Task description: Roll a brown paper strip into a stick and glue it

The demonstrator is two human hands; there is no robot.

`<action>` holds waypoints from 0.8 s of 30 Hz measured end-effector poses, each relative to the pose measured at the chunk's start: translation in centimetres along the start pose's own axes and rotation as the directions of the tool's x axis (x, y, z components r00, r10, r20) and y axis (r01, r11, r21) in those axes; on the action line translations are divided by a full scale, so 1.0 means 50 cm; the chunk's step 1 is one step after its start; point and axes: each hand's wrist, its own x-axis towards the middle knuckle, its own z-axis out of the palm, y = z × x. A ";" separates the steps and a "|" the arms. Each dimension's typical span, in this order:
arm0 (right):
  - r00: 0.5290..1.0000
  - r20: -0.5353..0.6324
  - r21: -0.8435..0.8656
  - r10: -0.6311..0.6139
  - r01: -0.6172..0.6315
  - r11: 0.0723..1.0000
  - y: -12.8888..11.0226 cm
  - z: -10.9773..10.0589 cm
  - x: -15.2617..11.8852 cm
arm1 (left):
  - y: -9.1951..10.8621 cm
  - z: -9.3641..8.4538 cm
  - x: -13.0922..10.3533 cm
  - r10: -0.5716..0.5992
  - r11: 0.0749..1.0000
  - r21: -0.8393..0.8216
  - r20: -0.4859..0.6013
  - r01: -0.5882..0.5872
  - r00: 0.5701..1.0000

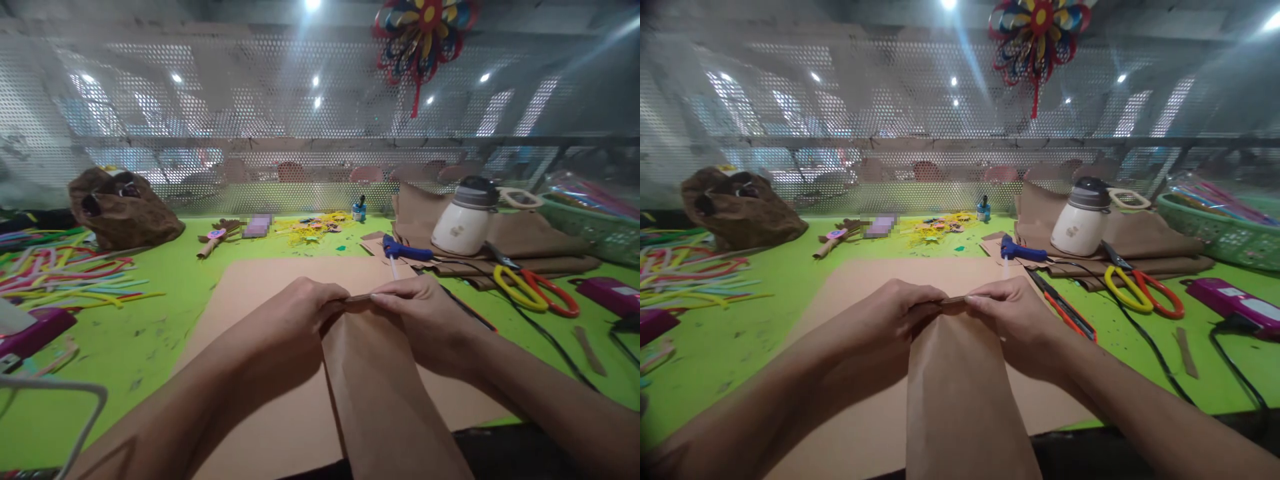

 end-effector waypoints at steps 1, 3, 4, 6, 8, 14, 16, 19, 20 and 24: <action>1.000 0.005 0.013 -0.001 0.001 1.000 0.000 -0.001 0.000 | 0.000 -0.002 0.001 0.003 1.000 0.020 -0.008 -0.003 1.000; 1.000 0.028 0.054 0.004 -0.006 0.999 -0.001 -0.002 0.000 | -0.001 -0.007 0.002 -0.015 0.997 0.074 -0.026 0.017 1.000; 0.999 0.047 0.076 0.011 -0.015 0.997 -0.001 -0.002 0.000 | -0.002 -0.010 0.002 -0.033 0.994 0.105 -0.038 0.037 0.999; 0.996 0.089 0.107 0.028 -0.037 0.994 -0.003 -0.004 0.000 | -0.006 -0.016 0.001 -0.064 0.986 0.152 -0.054 0.072 0.996; 0.993 0.112 0.113 0.031 -0.043 0.993 -0.003 -0.007 0.001 | -0.010 -0.020 0.001 -0.076 0.985 0.154 -0.054 0.083 0.996; 0.989 0.148 0.089 0.032 -0.045 0.995 0.001 -0.024 0.013 | -0.018 -0.014 0.005 -0.192 0.980 -0.060 -0.013 0.191 0.981; 0.988 0.144 0.084 0.046 -0.059 0.995 0.002 -0.028 0.017 | -0.018 -0.013 0.008 -0.201 0.965 -0.170 0.005 0.199 0.980; 0.985 0.161 0.106 0.064 -0.082 0.991 0.001 -0.028 0.017 | -0.017 -0.018 0.011 -0.159 0.935 -0.312 0.062 0.170 0.985; 0.983 0.172 0.112 0.064 -0.084 0.990 -0.001 -0.027 0.017 | -0.016 -0.020 0.012 -0.145 0.921 -0.354 0.076 0.162 0.987; 0.990 0.123 0.028 -0.063 0.060 0.998 -0.023 -0.021 0.015 | -0.018 -0.020 0.008 -0.156 0.744 -0.643 0.097 0.182 0.983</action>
